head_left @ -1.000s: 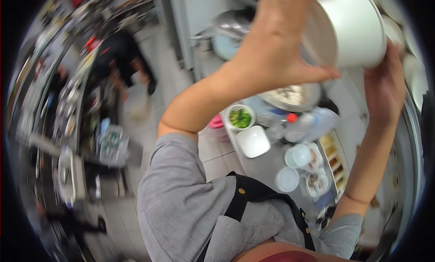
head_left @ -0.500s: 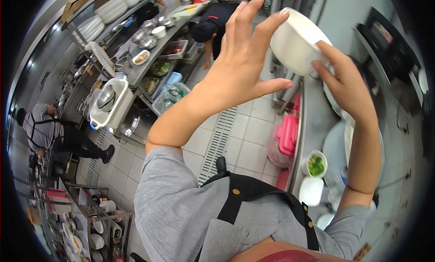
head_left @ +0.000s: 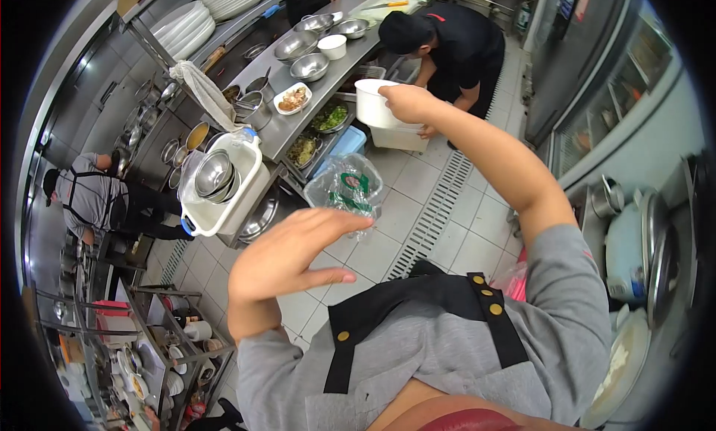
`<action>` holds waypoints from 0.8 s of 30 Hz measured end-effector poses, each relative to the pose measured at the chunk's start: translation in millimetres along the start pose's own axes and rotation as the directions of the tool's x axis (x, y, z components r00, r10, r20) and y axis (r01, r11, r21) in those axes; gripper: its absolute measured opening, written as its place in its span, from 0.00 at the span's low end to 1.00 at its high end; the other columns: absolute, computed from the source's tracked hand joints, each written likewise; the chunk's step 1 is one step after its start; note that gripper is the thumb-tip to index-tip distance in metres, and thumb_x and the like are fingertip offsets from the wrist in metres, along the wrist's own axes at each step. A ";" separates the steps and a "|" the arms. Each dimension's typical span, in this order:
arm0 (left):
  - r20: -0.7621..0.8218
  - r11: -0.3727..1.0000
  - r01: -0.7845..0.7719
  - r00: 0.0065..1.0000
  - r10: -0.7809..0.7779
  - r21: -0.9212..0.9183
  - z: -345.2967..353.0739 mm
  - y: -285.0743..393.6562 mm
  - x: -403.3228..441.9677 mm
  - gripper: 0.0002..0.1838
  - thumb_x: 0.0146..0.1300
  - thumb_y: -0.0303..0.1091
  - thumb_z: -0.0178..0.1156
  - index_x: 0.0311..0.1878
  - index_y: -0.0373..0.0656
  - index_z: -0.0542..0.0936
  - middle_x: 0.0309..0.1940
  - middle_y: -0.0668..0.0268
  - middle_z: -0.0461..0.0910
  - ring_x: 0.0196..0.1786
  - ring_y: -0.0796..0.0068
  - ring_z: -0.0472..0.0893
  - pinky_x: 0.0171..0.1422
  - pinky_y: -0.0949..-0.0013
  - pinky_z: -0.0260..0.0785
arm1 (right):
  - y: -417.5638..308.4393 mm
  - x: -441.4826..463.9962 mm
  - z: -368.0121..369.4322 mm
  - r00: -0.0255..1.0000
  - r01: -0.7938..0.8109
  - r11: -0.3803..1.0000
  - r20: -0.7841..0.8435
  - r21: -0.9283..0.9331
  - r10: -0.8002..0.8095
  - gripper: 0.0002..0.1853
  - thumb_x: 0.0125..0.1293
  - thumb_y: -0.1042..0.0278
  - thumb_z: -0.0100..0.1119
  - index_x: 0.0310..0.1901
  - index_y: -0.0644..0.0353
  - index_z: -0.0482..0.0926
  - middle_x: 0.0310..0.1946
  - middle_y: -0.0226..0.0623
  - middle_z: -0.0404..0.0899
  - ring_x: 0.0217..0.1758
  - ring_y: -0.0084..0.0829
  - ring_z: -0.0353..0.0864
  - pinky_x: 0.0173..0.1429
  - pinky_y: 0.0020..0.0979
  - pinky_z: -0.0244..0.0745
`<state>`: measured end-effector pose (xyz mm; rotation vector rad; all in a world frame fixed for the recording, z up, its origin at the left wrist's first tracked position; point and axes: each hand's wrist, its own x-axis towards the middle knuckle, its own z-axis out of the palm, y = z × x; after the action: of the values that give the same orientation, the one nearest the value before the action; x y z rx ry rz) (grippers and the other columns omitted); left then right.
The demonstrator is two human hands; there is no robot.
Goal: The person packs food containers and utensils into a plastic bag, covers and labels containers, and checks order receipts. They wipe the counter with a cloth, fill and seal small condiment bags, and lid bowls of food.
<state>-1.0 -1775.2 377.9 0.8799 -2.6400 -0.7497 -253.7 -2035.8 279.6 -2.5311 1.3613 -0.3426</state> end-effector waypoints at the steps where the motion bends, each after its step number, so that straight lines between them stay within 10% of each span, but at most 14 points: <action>1: -0.016 0.999 0.046 0.999 -0.046 -0.024 -1.3 -15.1 -1.7 0.40 0.55 0.41 0.75 0.69 0.39 0.72 0.62 0.54 0.77 0.63 0.52 0.77 0.68 0.57 0.67 | 14.4 35.1 18.2 0.999 -0.037 0.995 -0.014 -0.089 0.036 0.14 0.68 0.70 0.52 0.52 0.64 0.79 0.48 0.56 0.84 0.54 0.52 0.83 0.56 0.50 0.77; 12: -0.241 0.690 0.547 0.673 -0.699 -0.474 -29.4 -164.7 41.4 0.37 0.56 0.35 0.75 0.68 0.37 0.72 0.63 0.55 0.78 0.67 0.60 0.77 0.73 0.61 0.64 | 196.9 409.8 159.3 0.965 -0.202 0.958 -0.207 -0.201 0.160 0.13 0.67 0.70 0.52 0.50 0.59 0.81 0.46 0.46 0.86 0.55 0.48 0.83 0.55 0.47 0.82; 16: -0.251 0.521 0.558 0.489 -0.835 -0.646 -37.6 -205.2 69.4 0.37 0.57 0.33 0.74 0.70 0.39 0.71 0.64 0.56 0.79 0.70 0.63 0.74 0.75 0.59 0.61 | 251.3 482.4 168.4 0.921 -0.388 0.893 -0.144 -0.230 0.363 0.15 0.70 0.68 0.52 0.56 0.55 0.80 0.57 0.43 0.82 0.65 0.43 0.76 0.59 0.70 0.73; 20: -0.217 0.410 0.568 0.377 -0.900 -0.713 -46.3 -233.5 92.0 0.36 0.58 0.37 0.75 0.69 0.42 0.74 0.62 0.60 0.80 0.68 0.64 0.76 0.73 0.60 0.63 | 282.8 531.7 187.2 0.977 -0.215 0.940 -0.062 -0.266 0.206 0.15 0.70 0.68 0.51 0.56 0.53 0.79 0.56 0.39 0.82 0.65 0.43 0.76 0.59 0.70 0.73; 24: -0.197 0.361 0.572 0.329 -0.923 -0.736 -51.0 -252.4 106.2 0.35 0.58 0.36 0.75 0.69 0.41 0.74 0.62 0.60 0.80 0.67 0.65 0.76 0.73 0.59 0.63 | 282.7 552.9 189.6 0.991 -0.134 0.961 -0.063 -0.243 0.122 0.12 0.69 0.72 0.51 0.52 0.56 0.77 0.51 0.41 0.82 0.62 0.44 0.78 0.57 0.48 0.81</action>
<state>57.8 -2033.2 290.7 1.8717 -1.1275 -1.1031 -117.4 -2630.9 58.5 -2.6248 1.6710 -0.2208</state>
